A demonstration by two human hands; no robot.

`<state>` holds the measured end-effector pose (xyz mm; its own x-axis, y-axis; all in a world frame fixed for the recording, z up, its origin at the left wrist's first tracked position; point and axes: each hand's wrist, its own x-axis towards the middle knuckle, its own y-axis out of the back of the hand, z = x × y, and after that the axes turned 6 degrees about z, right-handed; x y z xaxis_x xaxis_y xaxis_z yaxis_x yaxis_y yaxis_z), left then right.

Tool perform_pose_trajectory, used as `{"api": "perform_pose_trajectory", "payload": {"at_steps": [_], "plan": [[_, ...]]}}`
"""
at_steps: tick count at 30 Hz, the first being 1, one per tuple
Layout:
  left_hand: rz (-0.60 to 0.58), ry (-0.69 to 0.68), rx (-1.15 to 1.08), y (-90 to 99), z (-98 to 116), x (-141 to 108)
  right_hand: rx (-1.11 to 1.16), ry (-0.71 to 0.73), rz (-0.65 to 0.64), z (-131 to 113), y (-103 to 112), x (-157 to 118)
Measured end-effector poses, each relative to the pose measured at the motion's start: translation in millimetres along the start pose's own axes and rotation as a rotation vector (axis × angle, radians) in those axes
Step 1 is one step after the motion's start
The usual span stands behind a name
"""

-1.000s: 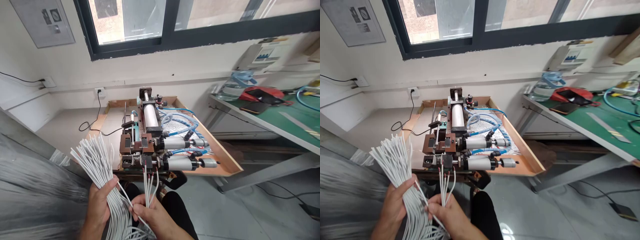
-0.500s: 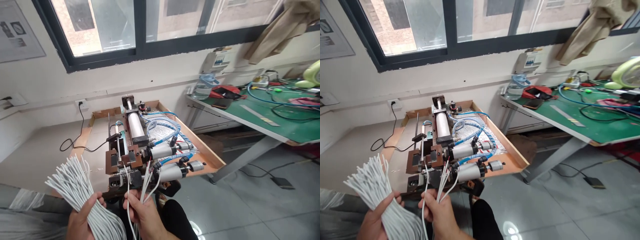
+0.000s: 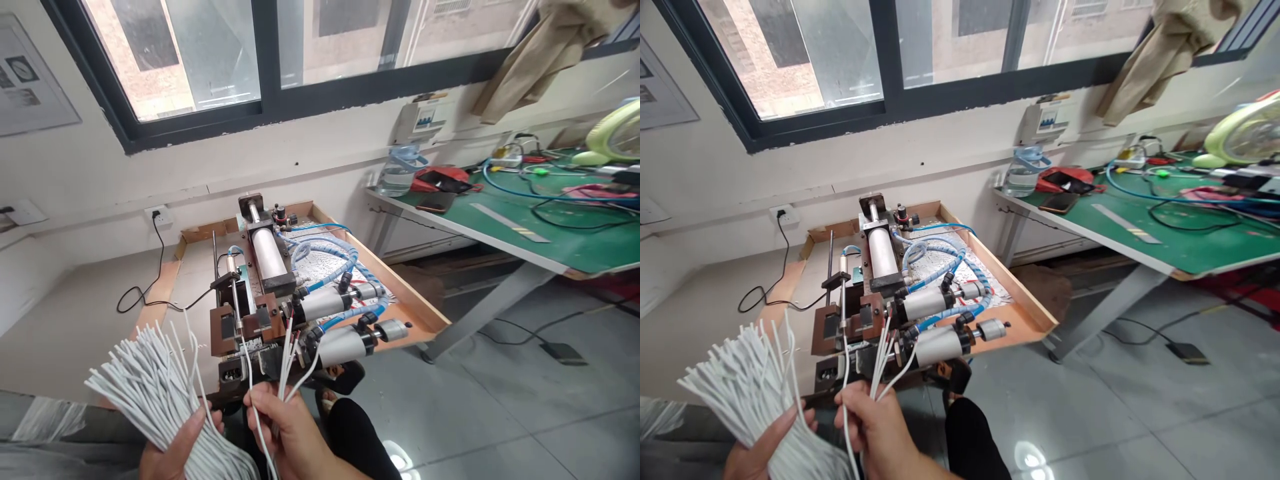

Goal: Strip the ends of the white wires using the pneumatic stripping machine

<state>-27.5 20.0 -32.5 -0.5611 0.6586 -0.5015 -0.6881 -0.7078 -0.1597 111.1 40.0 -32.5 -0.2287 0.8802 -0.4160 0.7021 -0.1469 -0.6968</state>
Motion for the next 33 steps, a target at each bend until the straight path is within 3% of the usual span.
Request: {"api": "perform_pose_trajectory", "payload": {"at_steps": [5, 8, 10, 13, 16, 19, 22, 24, 27, 33], "plan": [[-0.028, 0.073, -0.079, 1.4, -2, -11, -0.155, 0.044, -0.035, 4, 6, 3], [-0.033, 0.052, -0.086, -0.3, -4, -23, -0.634, 0.153, -0.033, 20, 38, 9], [-0.058, 0.030, -0.097, 0.0, -5, -30, -1.125, 0.256, 0.134, 29, 70, 10], [-0.077, 0.009, -0.113, 3.2, -10, -36, -1.304, 0.282, 0.286, 30, 105, 3], [-0.095, -0.017, -0.107, 5.8, -16, -39, -1.362, 0.436, 0.246, 13, 95, -12], [-0.144, -0.052, -0.092, 4.3, -21, -45, -1.172, 0.685, -0.091, -3, 49, -24], [-0.194, -0.076, -0.105, 2.6, -22, -50, -0.795, 0.596, -0.269, -3, 6, -24], [-0.189, -0.087, -0.107, 4.9, -23, -50, -0.578, 0.415, -0.290, 4, -5, -19], [-0.106, -0.073, -0.053, 12.8, -24, -43, -0.415, 0.229, -0.242, 12, -1, -14], [-0.050, 0.004, -0.051, 18.7, -21, -30, -0.375, 0.185, -0.104, 5, 18, -19]]}}
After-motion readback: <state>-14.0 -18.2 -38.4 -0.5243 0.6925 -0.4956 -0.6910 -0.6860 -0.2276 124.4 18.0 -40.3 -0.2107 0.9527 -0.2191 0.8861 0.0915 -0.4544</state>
